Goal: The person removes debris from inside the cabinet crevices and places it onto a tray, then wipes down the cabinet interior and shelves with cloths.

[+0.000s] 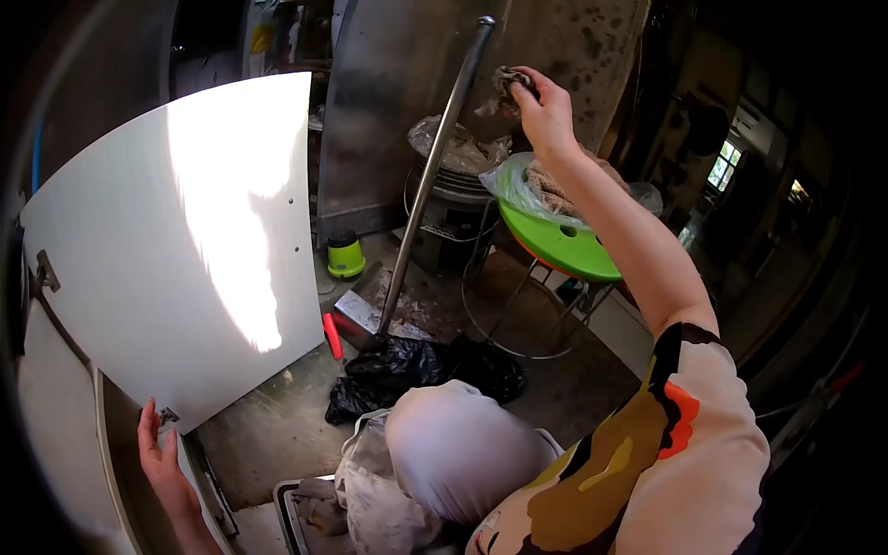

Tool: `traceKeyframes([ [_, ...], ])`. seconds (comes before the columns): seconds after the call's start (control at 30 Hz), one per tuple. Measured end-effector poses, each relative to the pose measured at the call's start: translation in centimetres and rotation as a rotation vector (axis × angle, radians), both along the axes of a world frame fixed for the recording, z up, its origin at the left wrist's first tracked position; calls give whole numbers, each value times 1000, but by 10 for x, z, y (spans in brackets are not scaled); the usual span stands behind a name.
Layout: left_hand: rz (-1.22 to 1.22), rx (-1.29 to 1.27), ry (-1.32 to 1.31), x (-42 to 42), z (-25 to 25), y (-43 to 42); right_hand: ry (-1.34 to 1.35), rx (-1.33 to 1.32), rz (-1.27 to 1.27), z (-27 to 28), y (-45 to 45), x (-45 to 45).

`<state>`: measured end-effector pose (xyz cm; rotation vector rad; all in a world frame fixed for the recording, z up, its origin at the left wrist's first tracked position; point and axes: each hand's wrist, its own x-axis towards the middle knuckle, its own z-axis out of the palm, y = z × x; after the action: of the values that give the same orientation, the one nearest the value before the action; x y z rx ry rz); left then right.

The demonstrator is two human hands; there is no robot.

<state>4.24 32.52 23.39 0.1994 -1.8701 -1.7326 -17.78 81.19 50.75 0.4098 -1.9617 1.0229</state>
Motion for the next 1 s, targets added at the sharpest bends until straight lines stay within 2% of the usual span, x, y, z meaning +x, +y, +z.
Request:
traceKeyframes([
  [0.03,31,-4,-10,1,1,1,63,108,-165,4,18,-22],
  [0.1,34,4,-1,3,4,4,210,341,-330,7,45,-70],
  [0.17,32,4,2,6,9,5,-55,694,-365,6,84,-131],
  [0.2,-3,19,-5,7,11,4,-293,588,-417,-4,80,-140],
  [0.23,-34,36,-10,8,13,4,-295,585,-406,-4,79,-146],
  [0.27,-26,30,-17,10,14,3,-351,360,-256,-5,78,-152],
  [0.33,-207,405,126,13,15,2,-409,8,19,-3,54,-145],
  [0.37,-198,404,130,14,13,0,-406,9,29,0,42,-134],
  [0.43,-492,815,244,14,8,-2,-489,-498,502,2,7,-82],
  [0.47,-506,998,248,14,11,3,-487,-495,508,-2,-8,-55],
  [0.5,-504,998,254,14,19,10,-495,-577,597,-9,-22,-29],
  [0.57,-377,1266,184,16,39,25,-511,-658,692,-26,-34,2],
  [0.67,-481,1228,197,16,35,28,-465,-839,617,-49,-30,13],
  [0.73,-487,1298,200,17,38,32,-394,-845,601,-64,-17,5],
  [0.77,-636,1201,270,17,27,29,-323,-708,604,-67,-14,13],
  [0.83,-672,1193,288,18,33,29,-191,-602,555,-73,-42,46],
  [0.9,-708,1212,293,20,36,25,-294,-565,736,-84,-78,85],
  [0.97,-651,1209,270,20,35,27,-533,-386,1006,-107,-118,90],
  [1.0,-655,1192,261,17,35,25,-653,-276,983,-115,-143,92],
])
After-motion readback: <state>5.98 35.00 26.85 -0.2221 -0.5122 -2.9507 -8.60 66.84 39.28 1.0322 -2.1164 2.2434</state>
